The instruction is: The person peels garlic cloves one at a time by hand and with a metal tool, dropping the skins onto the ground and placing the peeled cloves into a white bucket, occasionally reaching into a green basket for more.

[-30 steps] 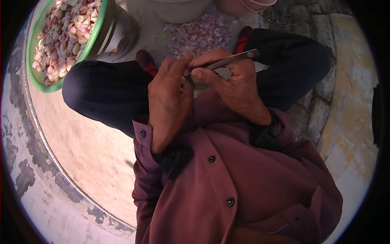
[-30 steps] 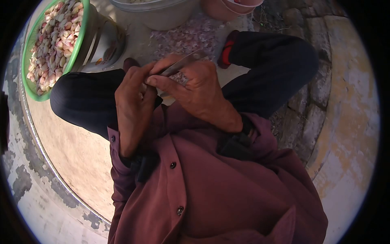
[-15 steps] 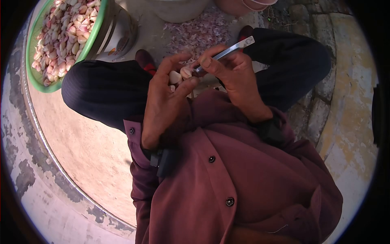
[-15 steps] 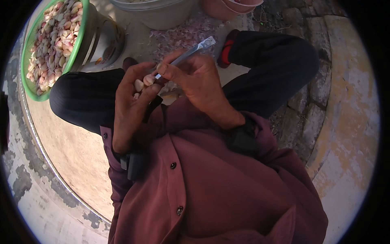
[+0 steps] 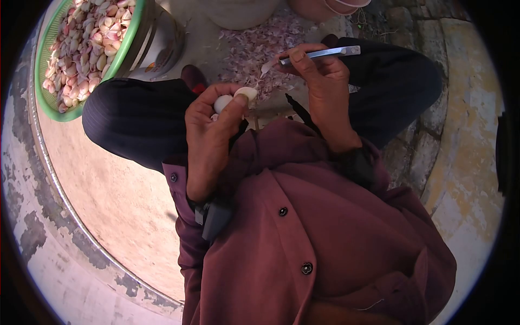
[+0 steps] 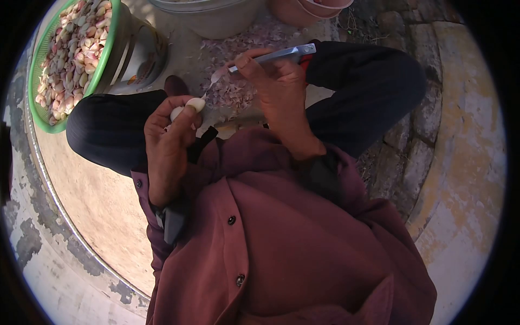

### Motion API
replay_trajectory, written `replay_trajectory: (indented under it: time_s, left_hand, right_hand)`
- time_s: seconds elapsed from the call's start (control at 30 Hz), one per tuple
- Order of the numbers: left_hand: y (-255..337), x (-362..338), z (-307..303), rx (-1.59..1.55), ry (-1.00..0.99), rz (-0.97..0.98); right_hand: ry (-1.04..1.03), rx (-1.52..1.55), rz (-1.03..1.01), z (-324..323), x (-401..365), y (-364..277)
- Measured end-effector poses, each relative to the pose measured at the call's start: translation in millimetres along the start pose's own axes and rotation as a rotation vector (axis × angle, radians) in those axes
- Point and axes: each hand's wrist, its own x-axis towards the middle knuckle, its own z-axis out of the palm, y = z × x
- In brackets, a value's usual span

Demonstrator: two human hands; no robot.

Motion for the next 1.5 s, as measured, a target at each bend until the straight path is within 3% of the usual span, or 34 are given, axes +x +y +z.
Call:
replay_trajectory:
  time_s: [0.1, 0.2, 0.27, 0.37, 0.6, 0.77, 0.97, 1.07, 1.27, 1.5]
  left_hand:
    - [-0.8, -1.9, 0.0, -0.041, 0.006, -0.013]
    - [-1.7, -1.1, 1.5, -0.05, 0.017, -0.016]
    - [0.0, -2.0, 4.3, 0.009, -0.01, -0.012]
    - [2.0, -4.1, 10.0, 0.105, -0.016, 0.025]
    - [6.5, -8.4, 9.8, 0.158, -0.114, -0.007]
    - [7.9, -11.3, 13.1, 0.078, -0.188, -0.042]
    - [-7.7, -1.5, 11.7, -0.229, -0.127, -0.17]
    - [-9.7, -1.5, 16.8, -0.233, -0.15, -0.062]
    - [-9.1, 1.8, 22.3, -0.072, -0.039, 0.022]
    - [-16.4, 5.1, 13.0, -0.169, -0.141, -0.011]
  right_hand:
    - [0.122, -0.074, -0.12, -8.6, 2.1, 0.6]
    - [-0.032, -0.282, -0.035, 0.5, -9.7, -11.9]
    - [-0.161, -0.167, 0.003, 6.3, -15.8, -11.3]
    - [-0.135, -0.044, 0.068, 8.2, -18.8, -10.7]
    - [-0.165, -0.084, 0.069, 3.9, -22.2, -13.7]
    - [-0.142, -0.231, -0.083, 4.0, -19.3, -12.7]
    - [-0.128, -0.09, -0.118, 14.7, -20.0, -19.9]
    - [-0.121, -0.187, -0.189, 9.6, -15.6, -17.3]
    - [-0.137, -0.159, -0.121, 11.2, -17.7, -16.2]
    - [-0.159, -0.047, -0.01, 6.9, -15.3, -11.5]
